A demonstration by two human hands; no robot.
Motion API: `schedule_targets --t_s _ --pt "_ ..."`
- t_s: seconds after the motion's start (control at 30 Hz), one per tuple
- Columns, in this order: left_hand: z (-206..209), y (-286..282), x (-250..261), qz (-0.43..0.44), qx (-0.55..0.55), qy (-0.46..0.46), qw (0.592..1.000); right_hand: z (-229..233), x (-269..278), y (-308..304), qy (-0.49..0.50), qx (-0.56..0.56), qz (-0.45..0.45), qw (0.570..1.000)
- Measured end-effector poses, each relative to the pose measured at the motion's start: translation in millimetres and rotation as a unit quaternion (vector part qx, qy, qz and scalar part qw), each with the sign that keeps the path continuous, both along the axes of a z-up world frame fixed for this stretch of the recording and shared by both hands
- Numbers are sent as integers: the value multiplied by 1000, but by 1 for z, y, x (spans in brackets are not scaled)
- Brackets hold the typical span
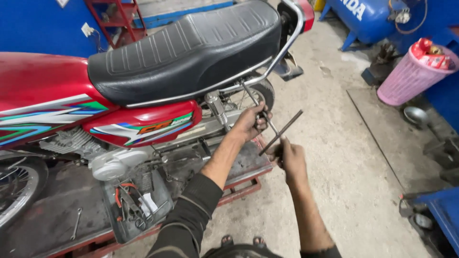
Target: The person places a black motorcycle seat onto a red Honda motorcycle and secures it by tightening bolts under the seat with a T-handle wrench. The seat is aligned and pressed down, then the wrench is used on both sides to fasten the seat to the frame.
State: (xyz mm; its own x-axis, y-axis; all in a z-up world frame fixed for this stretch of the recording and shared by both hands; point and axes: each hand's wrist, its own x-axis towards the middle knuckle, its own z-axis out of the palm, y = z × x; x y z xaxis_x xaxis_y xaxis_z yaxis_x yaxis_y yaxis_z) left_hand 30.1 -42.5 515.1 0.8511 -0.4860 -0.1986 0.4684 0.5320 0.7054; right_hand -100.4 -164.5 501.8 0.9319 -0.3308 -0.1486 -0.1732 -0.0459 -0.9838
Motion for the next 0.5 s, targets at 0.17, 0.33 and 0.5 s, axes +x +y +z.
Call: schedule_targets --t_s 0.17,0.33,0.5 --pt "-6 -2 3 0 -17 8 1000 31 -24 12 -320 -583 -188 723" --pt "-1 -1 -1 -2 -20 10 1000 28 -12 18 -287 -682 -183 647" --pt "-13 -7 9 -7 -18 15 1000 49 1 22 -26 -330 -61 942"
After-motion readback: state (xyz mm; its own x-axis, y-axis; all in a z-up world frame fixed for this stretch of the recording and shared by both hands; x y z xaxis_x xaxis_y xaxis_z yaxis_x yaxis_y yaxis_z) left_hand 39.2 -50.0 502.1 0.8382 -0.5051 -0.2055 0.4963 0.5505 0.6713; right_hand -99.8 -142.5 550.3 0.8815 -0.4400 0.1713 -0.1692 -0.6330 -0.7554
